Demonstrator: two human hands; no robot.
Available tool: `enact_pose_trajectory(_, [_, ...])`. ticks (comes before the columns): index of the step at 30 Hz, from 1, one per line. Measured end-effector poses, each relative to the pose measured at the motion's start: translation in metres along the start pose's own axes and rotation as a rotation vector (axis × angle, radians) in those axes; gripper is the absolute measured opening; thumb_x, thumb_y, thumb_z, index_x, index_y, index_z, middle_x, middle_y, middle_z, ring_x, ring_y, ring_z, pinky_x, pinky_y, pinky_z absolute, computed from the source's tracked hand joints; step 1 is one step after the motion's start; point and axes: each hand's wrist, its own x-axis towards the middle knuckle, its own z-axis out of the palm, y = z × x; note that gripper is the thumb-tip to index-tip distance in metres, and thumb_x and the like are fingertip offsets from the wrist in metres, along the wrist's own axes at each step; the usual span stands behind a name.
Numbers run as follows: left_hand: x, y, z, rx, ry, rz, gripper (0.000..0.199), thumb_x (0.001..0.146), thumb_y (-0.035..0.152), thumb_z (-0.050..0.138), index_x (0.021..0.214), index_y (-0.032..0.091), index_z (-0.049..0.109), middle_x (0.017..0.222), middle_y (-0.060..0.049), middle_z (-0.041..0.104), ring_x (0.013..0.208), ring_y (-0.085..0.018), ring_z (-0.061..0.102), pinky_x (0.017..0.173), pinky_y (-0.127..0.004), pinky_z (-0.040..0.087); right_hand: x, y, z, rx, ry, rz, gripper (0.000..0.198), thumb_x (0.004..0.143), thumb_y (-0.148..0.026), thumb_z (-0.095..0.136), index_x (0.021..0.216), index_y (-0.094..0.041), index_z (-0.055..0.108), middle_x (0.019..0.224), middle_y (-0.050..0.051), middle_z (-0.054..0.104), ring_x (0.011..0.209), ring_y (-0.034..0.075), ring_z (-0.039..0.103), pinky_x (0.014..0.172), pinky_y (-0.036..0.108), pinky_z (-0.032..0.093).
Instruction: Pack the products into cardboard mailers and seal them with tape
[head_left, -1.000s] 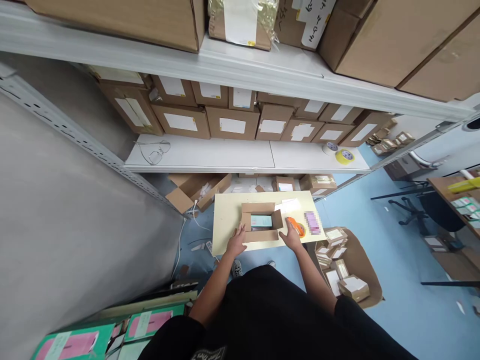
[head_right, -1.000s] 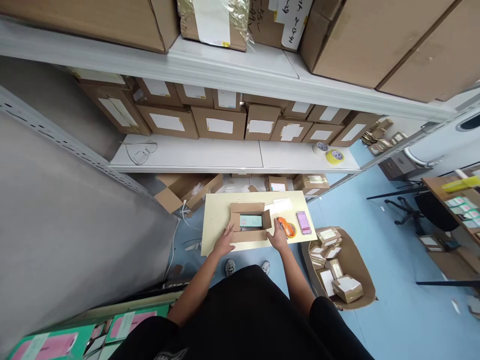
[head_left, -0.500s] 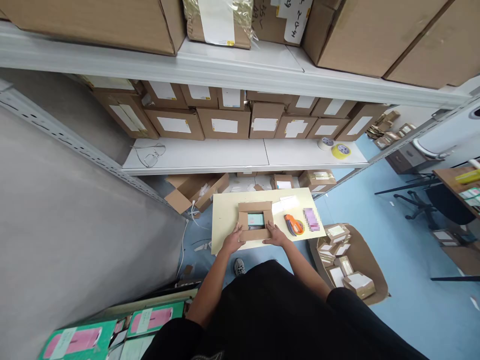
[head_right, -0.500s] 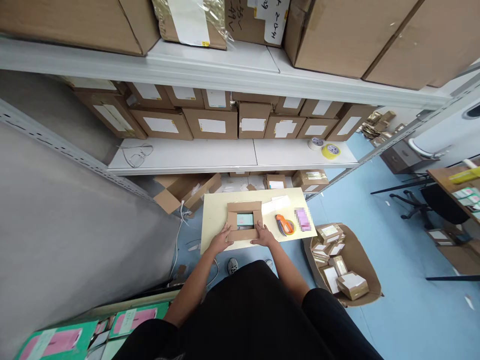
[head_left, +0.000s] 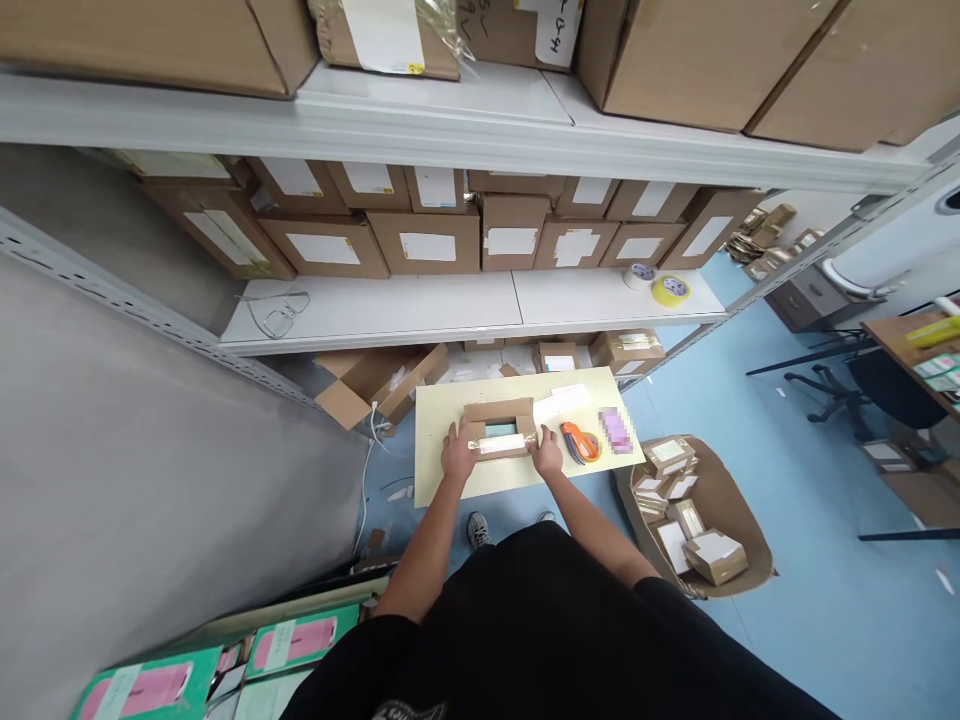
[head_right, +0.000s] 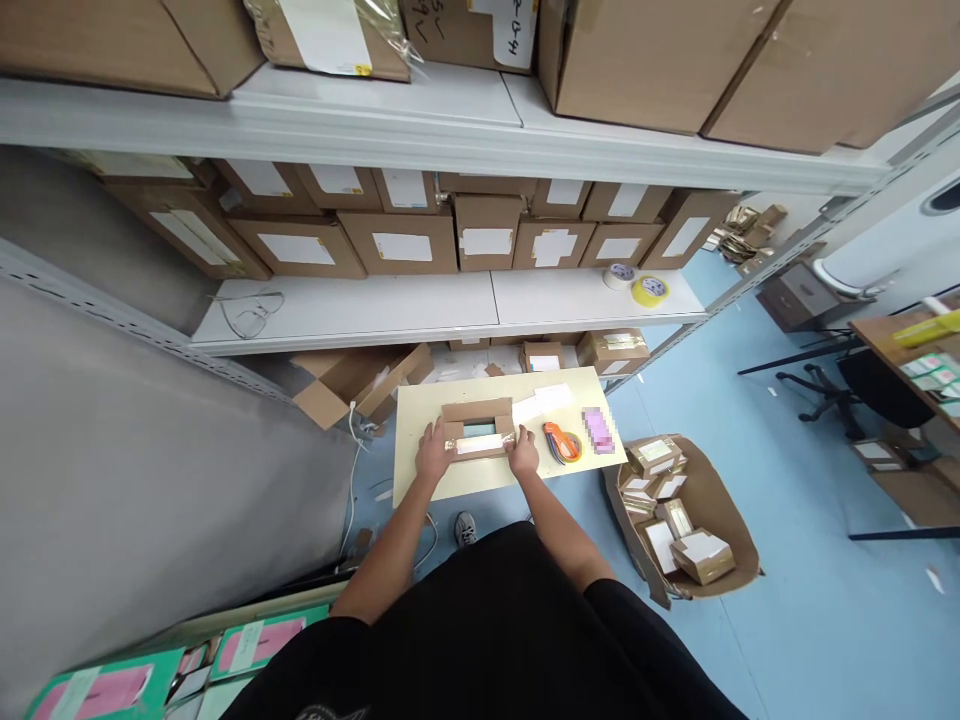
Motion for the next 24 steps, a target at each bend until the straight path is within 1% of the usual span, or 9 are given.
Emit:
enact_pose_trajectory(2, [0.013, 0.006, -0.008, 0.037, -0.002, 0.088, 0.101, 0.084, 0.03, 0.072, 0.17, 0.026, 0.017, 0.178, -0.012, 0.01, 0.157, -0.04, 0.027, 0.12, -0.048, 0.04, 0.001, 0.0, 0.0, 0.009, -0.018, 0.035, 0.07, 0.098, -0.041, 0.058, 0.161, -0.022, 0.035, 0.158, 0.018, 0.044, 0.12, 0.03, 0.067, 0.092, 0.035, 0.053])
enact_pose_trajectory(4, [0.027, 0.013, -0.018, 0.043, -0.037, 0.159, 0.105, 0.082, 0.026, 0.073, 0.17, 0.025, 0.016, 0.179, -0.01, 0.006, 0.161, -0.041, 0.017, 0.124, -0.05, 0.035, 0.004, 0.001, -0.003, 0.016, -0.025, 0.038, 0.075, 0.096, -0.042, 0.061, 0.162, -0.021, 0.034, 0.159, 0.019, 0.043, 0.125, 0.032, 0.064, 0.096, 0.036, 0.052])
enact_pose_trajectory(6, [0.036, 0.018, -0.026, 0.026, -0.067, 0.185, 0.104, 0.081, 0.022, 0.071, 0.17, 0.022, 0.016, 0.177, -0.012, 0.017, 0.161, -0.04, 0.016, 0.126, -0.05, 0.031, 0.007, 0.002, -0.006, 0.007, -0.021, 0.038, 0.081, 0.093, -0.043, 0.065, 0.164, -0.021, 0.032, 0.163, 0.021, 0.039, 0.132, 0.035, 0.059, 0.1, 0.039, 0.051])
enact_pose_trajectory(9, [0.037, 0.023, -0.029, 0.035, -0.024, 0.203, 0.09, 0.085, 0.021, 0.064, 0.167, 0.016, 0.027, 0.166, -0.016, 0.039, 0.156, -0.037, 0.029, 0.126, -0.047, 0.032, 0.009, 0.002, -0.007, -0.018, -0.014, 0.05, 0.088, 0.092, -0.043, 0.067, 0.167, -0.021, 0.026, 0.171, 0.022, 0.024, 0.141, 0.04, 0.05, 0.103, 0.045, 0.05])
enact_pose_trajectory(11, [0.027, 0.023, -0.024, 0.067, 0.007, 0.21, 0.072, 0.09, 0.023, 0.058, 0.16, 0.016, 0.043, 0.155, -0.017, 0.05, 0.148, -0.035, 0.038, 0.124, -0.045, 0.035, 0.008, 0.002, -0.006, -0.026, -0.015, 0.054, 0.088, 0.094, -0.043, 0.065, 0.168, -0.022, 0.024, 0.174, 0.021, 0.018, 0.143, 0.041, 0.048, 0.104, 0.046, 0.049])
enact_pose_trajectory(14, [0.004, 0.019, -0.007, 0.11, -0.086, 0.205, 0.059, 0.093, 0.027, 0.054, 0.152, 0.019, 0.056, 0.151, -0.017, 0.054, 0.144, -0.037, 0.042, 0.121, -0.048, 0.039, 0.007, 0.002, -0.002, -0.02, 0.0, 0.034, 0.086, 0.095, -0.044, 0.063, 0.168, -0.022, 0.023, 0.174, 0.021, 0.019, 0.145, 0.04, 0.046, 0.106, 0.047, 0.048])
enact_pose_trajectory(18, [-0.014, 0.014, 0.016, 0.157, -0.197, 0.169, 0.073, 0.093, 0.035, 0.056, 0.162, 0.017, 0.04, 0.17, -0.019, 0.034, 0.156, -0.044, 0.024, 0.119, -0.056, 0.038, 0.003, 0.002, 0.003, -0.045, -0.003, -0.055, 0.074, 0.1, -0.042, 0.056, 0.166, -0.024, 0.029, 0.173, 0.017, 0.026, 0.147, 0.037, 0.042, 0.112, 0.047, 0.044])
enact_pose_trajectory(21, [-0.008, 0.012, 0.02, 0.196, -0.3, 0.128, 0.084, 0.09, 0.041, 0.059, 0.165, 0.016, 0.032, 0.175, -0.018, 0.022, 0.16, -0.046, 0.014, 0.118, -0.058, 0.039, 0.001, 0.006, 0.003, -0.074, -0.024, -0.144, 0.067, 0.103, -0.044, 0.05, 0.165, -0.025, 0.033, 0.174, 0.014, 0.027, 0.149, 0.035, 0.04, 0.117, 0.046, 0.04])
enact_pose_trajectory(24, [0.005, 0.009, 0.019, 0.23, -0.414, 0.087, 0.094, 0.085, 0.046, 0.063, 0.167, 0.016, 0.028, 0.176, -0.017, 0.013, 0.161, -0.046, 0.013, 0.115, -0.056, 0.043, 0.002, 0.017, -0.004, -0.072, -0.012, -0.172, 0.071, 0.103, -0.047, 0.05, 0.167, -0.025, 0.029, 0.175, 0.013, 0.024, 0.153, 0.036, 0.034, 0.119, 0.048, 0.037])
